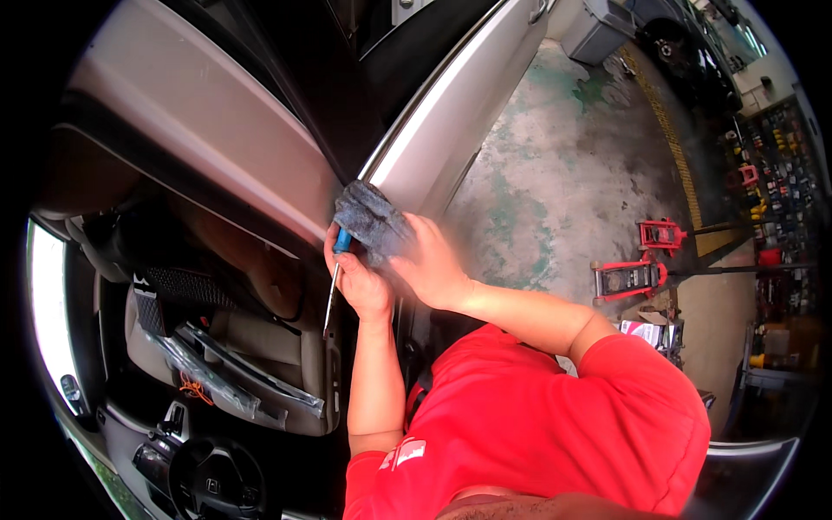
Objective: The person cleans the car door frame with a cloth, then uses a screwdriver to pry and adjust the door panel. They also use a wooden block to tap the door frame while holding the screwdriver.
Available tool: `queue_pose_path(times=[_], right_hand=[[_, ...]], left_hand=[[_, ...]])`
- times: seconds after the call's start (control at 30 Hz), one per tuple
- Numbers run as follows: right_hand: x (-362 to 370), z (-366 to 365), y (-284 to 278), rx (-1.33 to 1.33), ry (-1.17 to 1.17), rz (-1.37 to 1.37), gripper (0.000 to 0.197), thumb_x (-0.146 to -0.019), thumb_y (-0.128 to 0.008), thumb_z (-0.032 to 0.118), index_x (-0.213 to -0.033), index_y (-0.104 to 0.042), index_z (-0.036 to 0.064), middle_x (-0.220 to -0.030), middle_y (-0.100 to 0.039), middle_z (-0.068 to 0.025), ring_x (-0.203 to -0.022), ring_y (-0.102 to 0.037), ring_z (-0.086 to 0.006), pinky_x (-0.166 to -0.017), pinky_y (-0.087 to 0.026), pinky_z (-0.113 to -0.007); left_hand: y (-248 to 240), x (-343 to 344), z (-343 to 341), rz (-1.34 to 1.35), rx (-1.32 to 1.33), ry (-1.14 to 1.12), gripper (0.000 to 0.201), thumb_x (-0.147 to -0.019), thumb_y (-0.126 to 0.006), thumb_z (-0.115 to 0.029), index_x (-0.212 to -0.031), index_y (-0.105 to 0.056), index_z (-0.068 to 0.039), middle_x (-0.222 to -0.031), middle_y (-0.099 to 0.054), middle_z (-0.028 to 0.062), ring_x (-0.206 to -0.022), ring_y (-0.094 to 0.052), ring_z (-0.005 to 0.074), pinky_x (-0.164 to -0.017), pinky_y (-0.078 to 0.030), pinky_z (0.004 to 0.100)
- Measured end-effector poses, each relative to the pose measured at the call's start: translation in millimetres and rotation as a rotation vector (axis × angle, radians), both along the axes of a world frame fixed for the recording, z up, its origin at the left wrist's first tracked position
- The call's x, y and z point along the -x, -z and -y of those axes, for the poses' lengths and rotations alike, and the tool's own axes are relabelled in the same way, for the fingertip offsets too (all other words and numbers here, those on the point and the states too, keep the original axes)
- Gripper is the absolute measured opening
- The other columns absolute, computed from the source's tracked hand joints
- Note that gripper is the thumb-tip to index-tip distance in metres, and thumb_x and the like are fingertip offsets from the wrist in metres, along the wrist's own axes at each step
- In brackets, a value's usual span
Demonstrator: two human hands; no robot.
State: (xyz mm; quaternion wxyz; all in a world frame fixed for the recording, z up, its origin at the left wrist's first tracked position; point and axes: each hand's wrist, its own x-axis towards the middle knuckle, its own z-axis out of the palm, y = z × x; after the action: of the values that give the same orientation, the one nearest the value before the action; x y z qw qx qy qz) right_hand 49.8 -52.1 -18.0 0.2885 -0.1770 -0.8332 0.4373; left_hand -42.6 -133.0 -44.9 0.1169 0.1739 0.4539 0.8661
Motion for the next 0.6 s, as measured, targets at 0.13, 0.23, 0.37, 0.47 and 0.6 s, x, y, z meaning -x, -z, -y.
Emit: queue_pose_path(times=[0.13,0.23,0.37,0.47,0.6], right_hand=[[-15,2,-17,-0.311,0.151,-0.074,0.061,-0.085,-0.07,0.028,-0.129,-0.044,-0.0051,-0.129,-0.045,-0.025,-0.115,-0.05,-0.0412,-0.099,-0.042,-0.045],[-14,9,-51,-0.547,-0.053,-0.318,0.053,-0.077,-0.077,0.025,-0.117,-0.055,-0.0024,-0.109,-0.056,-0.0199,-0.098,-0.057,-0.0375,-0.089,-0.047,-0.044],[4,33,-79,-0.712,-0.491,-0.194,0.053,-0.058,-0.084,0.019,-0.104,-0.062,0.0038,-0.095,-0.059,-0.01,-0.088,-0.058,-0.0297,-0.081,-0.049,-0.039],[31,39,-75,-0.978,-0.539,-0.257,0.03,-0.066,-0.07,0.015,-0.093,-0.062,0.0068,-0.086,-0.056,-0.0046,-0.086,-0.057,-0.024,-0.082,-0.048,-0.035],[67,46,-58,-1.017,-0.756,-0.189,0.013,-0.076,-0.064,0.025,-0.076,-0.057,0.0138,-0.066,-0.053,-0.0005,-0.07,-0.058,-0.0228,-0.076,-0.048,-0.036]], left_hand=[[5,2,-12,-0.03,0.08,-0.159,0.053,-0.102,-0.041,-0.039,-0.13,-0.046,0.006,-0.126,-0.054,0.0181,-0.115,-0.054,0.0252,-0.102,-0.042,0.0374],[-11,0,-18,-0.024,0.168,-0.297,0.051,-0.101,-0.043,-0.04,-0.122,-0.054,0.005,-0.118,-0.06,0.0159,-0.105,-0.059,0.0239,-0.094,-0.048,0.0376],[-23,-11,-6,0.1,0.08,-0.147,0.043,-0.102,-0.047,-0.039,-0.123,-0.058,-0.004,-0.115,-0.062,0.0105,-0.101,-0.058,0.0208,-0.091,-0.047,0.0364],[-10,0,11,0.023,0.218,0.013,0.04,-0.103,-0.042,-0.032,-0.134,-0.052,-0.007,-0.124,-0.059,0.0072,-0.111,-0.053,0.0168,-0.1,-0.041,0.0336],[11,8,15,-0.153,0.307,-0.014,0.042,-0.104,-0.04,-0.03,-0.138,-0.048,-0.008,-0.126,-0.057,0.0056,-0.114,-0.052,0.0161,-0.103,-0.039,0.033]])
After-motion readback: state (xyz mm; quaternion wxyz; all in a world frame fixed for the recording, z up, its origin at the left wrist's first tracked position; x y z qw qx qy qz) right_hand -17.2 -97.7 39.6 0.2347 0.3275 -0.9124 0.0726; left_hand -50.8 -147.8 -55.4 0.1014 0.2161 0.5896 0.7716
